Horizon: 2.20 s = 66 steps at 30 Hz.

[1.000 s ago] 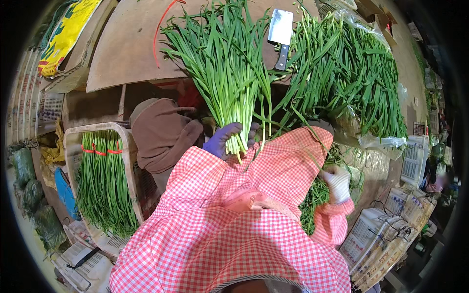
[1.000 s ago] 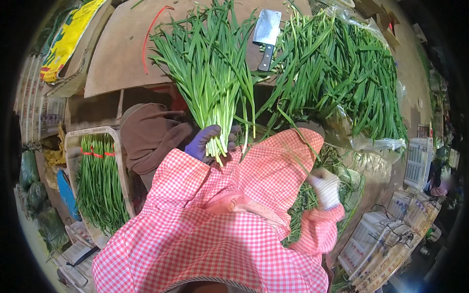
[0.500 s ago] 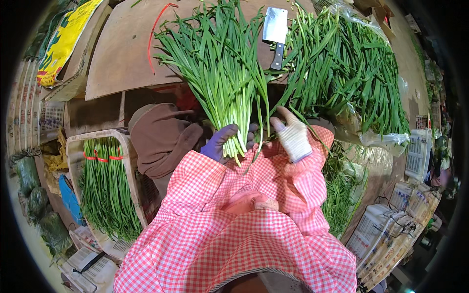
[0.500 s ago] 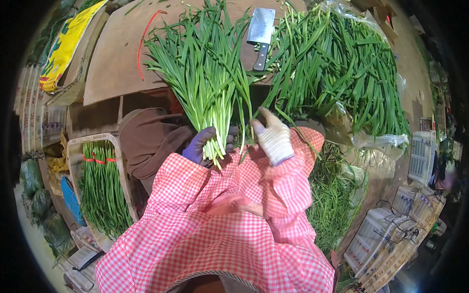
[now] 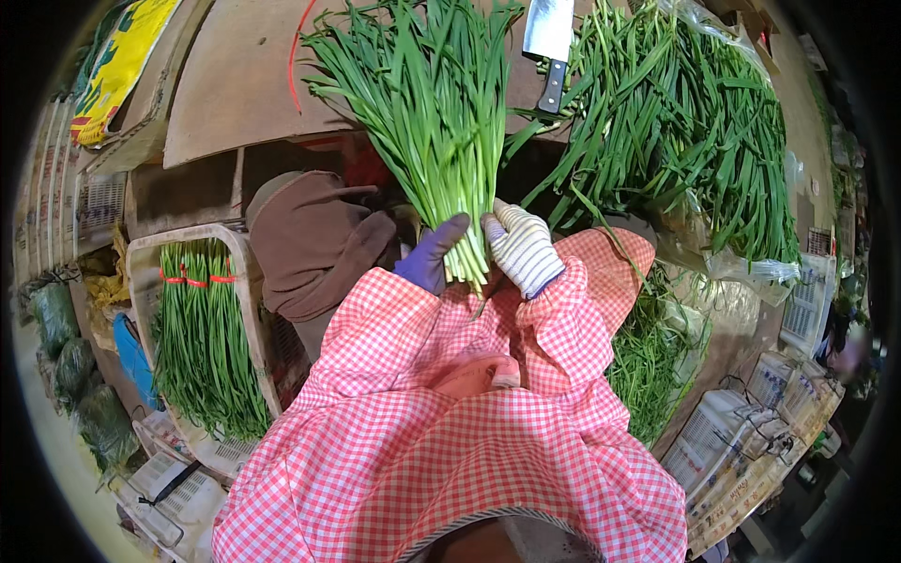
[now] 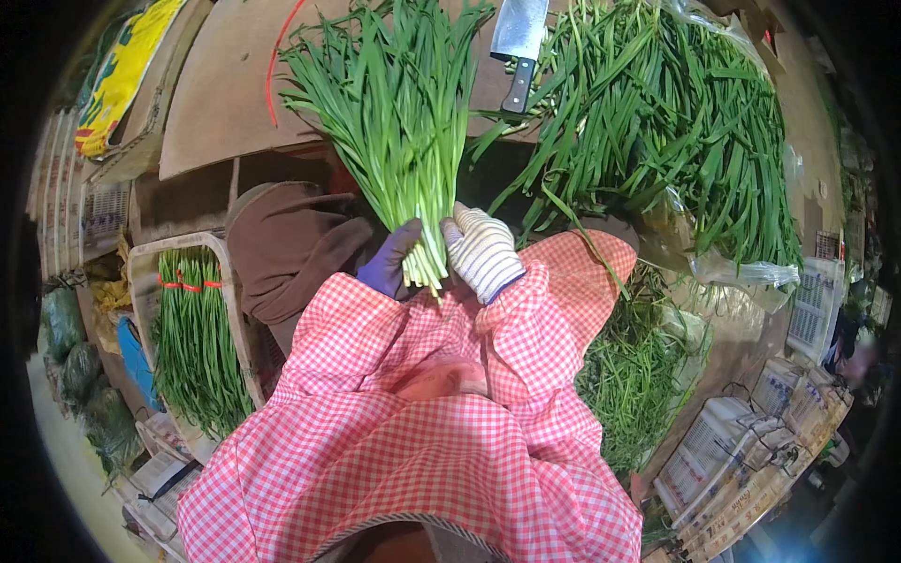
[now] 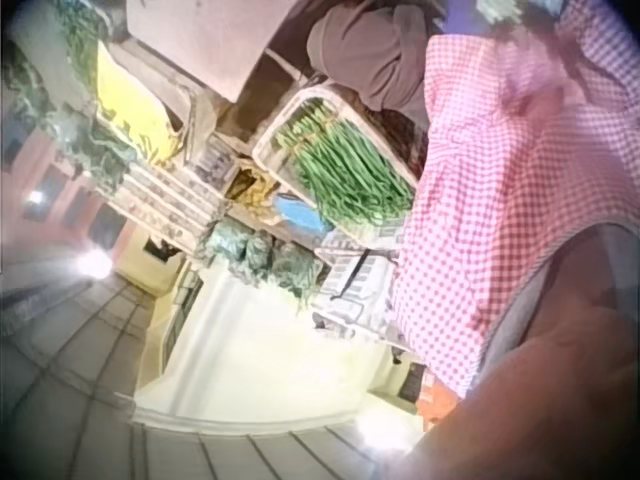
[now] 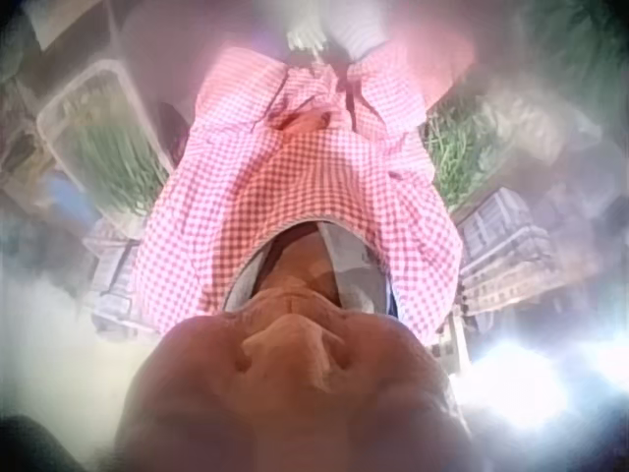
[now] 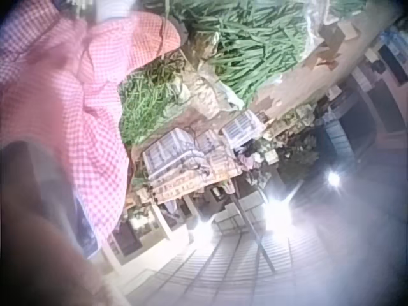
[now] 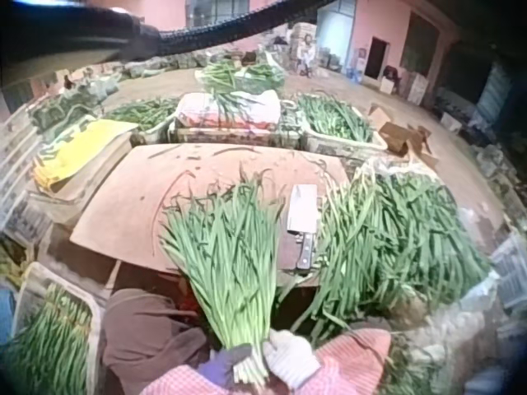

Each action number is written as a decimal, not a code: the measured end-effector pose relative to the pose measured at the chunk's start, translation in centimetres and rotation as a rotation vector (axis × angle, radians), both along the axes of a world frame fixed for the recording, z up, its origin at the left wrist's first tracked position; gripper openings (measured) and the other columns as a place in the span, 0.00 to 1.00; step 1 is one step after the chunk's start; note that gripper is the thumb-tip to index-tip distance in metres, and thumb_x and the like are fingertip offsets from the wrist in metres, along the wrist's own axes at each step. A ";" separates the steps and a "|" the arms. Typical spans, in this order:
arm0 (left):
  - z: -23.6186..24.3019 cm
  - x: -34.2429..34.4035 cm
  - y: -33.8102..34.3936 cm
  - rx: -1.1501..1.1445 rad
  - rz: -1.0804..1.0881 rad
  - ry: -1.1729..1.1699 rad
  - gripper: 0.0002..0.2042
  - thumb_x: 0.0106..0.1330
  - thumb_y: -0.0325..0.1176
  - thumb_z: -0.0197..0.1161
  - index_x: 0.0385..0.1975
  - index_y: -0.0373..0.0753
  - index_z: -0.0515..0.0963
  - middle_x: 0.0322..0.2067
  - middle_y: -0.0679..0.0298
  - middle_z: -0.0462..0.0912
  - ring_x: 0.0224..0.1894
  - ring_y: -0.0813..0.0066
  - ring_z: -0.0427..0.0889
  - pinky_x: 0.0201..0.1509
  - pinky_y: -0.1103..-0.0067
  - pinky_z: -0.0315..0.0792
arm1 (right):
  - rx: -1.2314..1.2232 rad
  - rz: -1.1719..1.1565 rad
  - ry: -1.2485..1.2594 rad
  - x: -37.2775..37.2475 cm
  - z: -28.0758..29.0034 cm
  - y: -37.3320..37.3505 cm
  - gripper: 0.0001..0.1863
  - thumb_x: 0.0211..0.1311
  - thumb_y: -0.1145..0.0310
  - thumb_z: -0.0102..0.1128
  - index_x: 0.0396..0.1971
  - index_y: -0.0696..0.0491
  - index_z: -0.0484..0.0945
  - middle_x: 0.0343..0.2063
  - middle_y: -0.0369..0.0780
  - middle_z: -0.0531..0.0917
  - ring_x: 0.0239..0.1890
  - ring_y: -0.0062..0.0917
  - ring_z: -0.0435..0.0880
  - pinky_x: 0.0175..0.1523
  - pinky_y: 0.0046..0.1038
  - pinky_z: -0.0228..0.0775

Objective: The person gathers green leafy vegetables, aligns them into bunches, and secures each bunch with a red rubber band. The person places the finished bundles into a white basket and continues processing additional bunches from a pile on the table.

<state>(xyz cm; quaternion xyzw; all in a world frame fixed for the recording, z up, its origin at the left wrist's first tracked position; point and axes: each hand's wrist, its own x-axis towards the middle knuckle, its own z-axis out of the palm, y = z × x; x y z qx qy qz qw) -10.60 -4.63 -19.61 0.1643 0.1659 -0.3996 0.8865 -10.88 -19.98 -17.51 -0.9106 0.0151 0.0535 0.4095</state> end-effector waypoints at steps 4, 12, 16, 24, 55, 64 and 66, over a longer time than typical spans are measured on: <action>1.0 0.2 -0.1 0.055 -0.175 -0.125 0.16 0.59 0.29 0.60 0.46 0.34 0.70 0.37 0.60 0.79 0.38 0.70 0.80 0.37 0.73 0.78 | -0.340 0.161 0.155 1.2 2.3 -1.1 0.13 0.55 0.60 0.52 0.30 0.54 0.78 0.25 0.48 0.77 0.29 0.42 0.77 0.36 0.36 0.69; -2.5 -0.6 -1.8 0.398 -0.073 -0.450 0.21 0.54 0.23 0.61 0.49 0.33 0.65 0.39 0.55 0.76 0.37 0.67 0.79 0.37 0.74 0.77 | -0.092 0.025 0.274 2.5 6.9 0.2 0.21 0.50 0.50 0.58 0.25 0.57 0.79 0.24 0.46 0.78 0.28 0.36 0.79 0.36 0.32 0.70; -1.6 -0.5 -2.7 0.547 0.023 -0.483 0.21 0.53 0.23 0.61 0.48 0.35 0.66 0.40 0.61 0.76 0.41 0.71 0.77 0.40 0.77 0.75 | -0.135 0.020 0.092 4.0 5.0 1.4 0.19 0.49 0.55 0.60 0.22 0.60 0.77 0.19 0.46 0.76 0.22 0.34 0.76 0.31 0.30 0.68; 1.5 0.0 -1.0 -0.034 0.036 -0.139 0.26 0.58 0.56 0.55 0.47 0.40 0.69 0.32 0.64 0.77 0.32 0.70 0.80 0.34 0.69 0.78 | 0.399 -0.308 0.237 2.6 5.0 -0.7 0.11 0.52 0.65 0.60 0.21 0.59 0.79 0.13 0.32 0.74 0.15 0.10 0.66 0.20 0.17 0.59; -3.1 -1.1 -3.0 0.645 -0.011 -0.733 0.28 0.54 0.30 0.63 0.54 0.37 0.60 0.48 0.57 0.71 0.52 0.69 0.69 0.55 0.74 0.64 | 0.253 -0.133 0.162 0.1 1.9 1.1 0.23 0.42 0.58 0.65 0.39 0.56 0.76 0.30 0.42 0.82 0.31 0.25 0.81 0.39 0.24 0.72; 2.1 -0.6 -0.7 0.339 -0.149 -0.210 0.19 0.56 0.31 0.63 0.47 0.35 0.69 0.38 0.64 0.77 0.36 0.75 0.78 0.40 0.78 0.73 | 0.858 -0.347 0.189 -1.7 2.3 -2.1 0.15 0.56 0.64 0.53 0.36 0.61 0.77 0.29 0.38 0.81 0.30 0.18 0.77 0.39 0.22 0.69; 1.4 -0.7 -0.8 0.258 -0.146 -0.109 0.17 0.56 0.31 0.62 0.45 0.35 0.70 0.36 0.63 0.78 0.32 0.74 0.80 0.34 0.77 0.77 | 0.816 -0.307 0.187 -1.5 2.4 -2.5 0.15 0.57 0.64 0.52 0.36 0.61 0.77 0.29 0.38 0.81 0.30 0.18 0.77 0.38 0.23 0.70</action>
